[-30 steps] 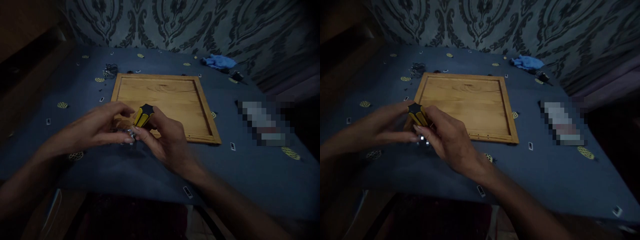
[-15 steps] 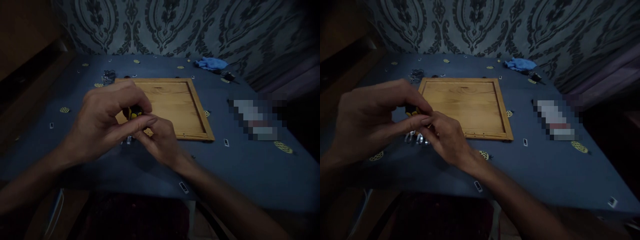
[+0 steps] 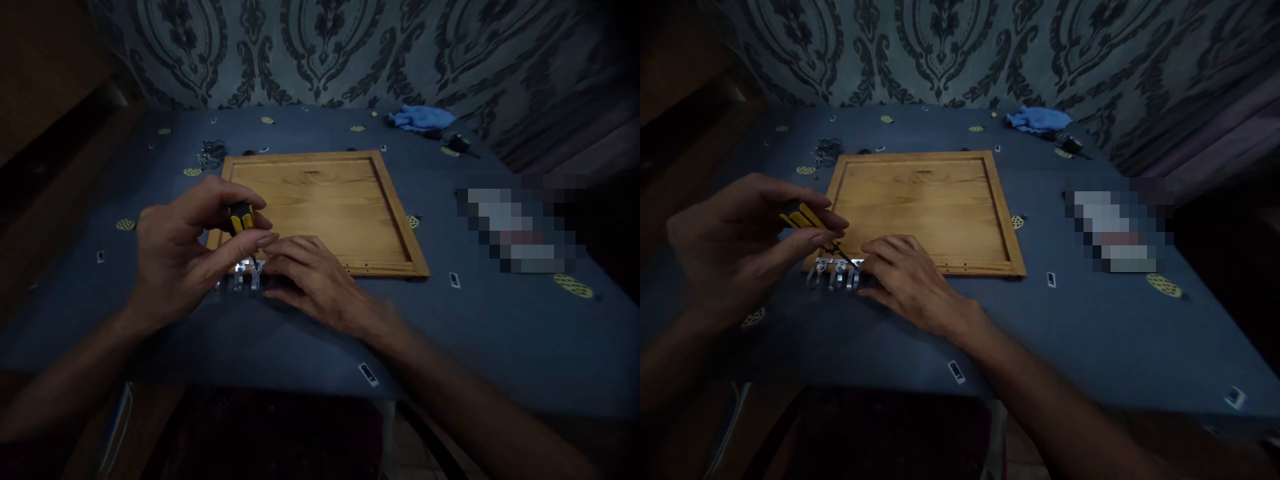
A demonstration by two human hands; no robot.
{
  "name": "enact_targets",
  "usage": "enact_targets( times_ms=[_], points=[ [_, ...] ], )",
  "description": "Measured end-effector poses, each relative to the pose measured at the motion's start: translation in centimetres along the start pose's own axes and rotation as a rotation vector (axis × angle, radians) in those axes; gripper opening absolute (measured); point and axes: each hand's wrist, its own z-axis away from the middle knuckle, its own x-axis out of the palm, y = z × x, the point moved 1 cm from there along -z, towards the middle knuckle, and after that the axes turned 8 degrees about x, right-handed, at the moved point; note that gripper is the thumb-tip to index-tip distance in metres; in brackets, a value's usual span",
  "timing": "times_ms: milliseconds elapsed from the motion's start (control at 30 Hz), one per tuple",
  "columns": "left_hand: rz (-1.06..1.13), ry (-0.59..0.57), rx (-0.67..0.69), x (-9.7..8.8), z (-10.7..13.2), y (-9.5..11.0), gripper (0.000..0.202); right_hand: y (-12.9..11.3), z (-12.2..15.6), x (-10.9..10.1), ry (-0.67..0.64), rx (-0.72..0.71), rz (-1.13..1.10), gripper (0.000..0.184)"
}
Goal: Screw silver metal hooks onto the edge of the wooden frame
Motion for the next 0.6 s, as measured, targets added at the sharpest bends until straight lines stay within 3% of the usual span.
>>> enact_targets(
  times_ms=[333, 600],
  points=[
    [-0.036, 0.012, 0.145, -0.16, -0.05, -0.83, 0.024, -0.58, -0.14, -0.03, -0.197, -0.052, 0.106, 0.030],
    [-0.143, 0.029, 0.152, -0.35, -0.07, -0.94, 0.023, -0.71, -0.21, -0.06, -0.215, -0.067, 0.188, 0.031]
  ],
)
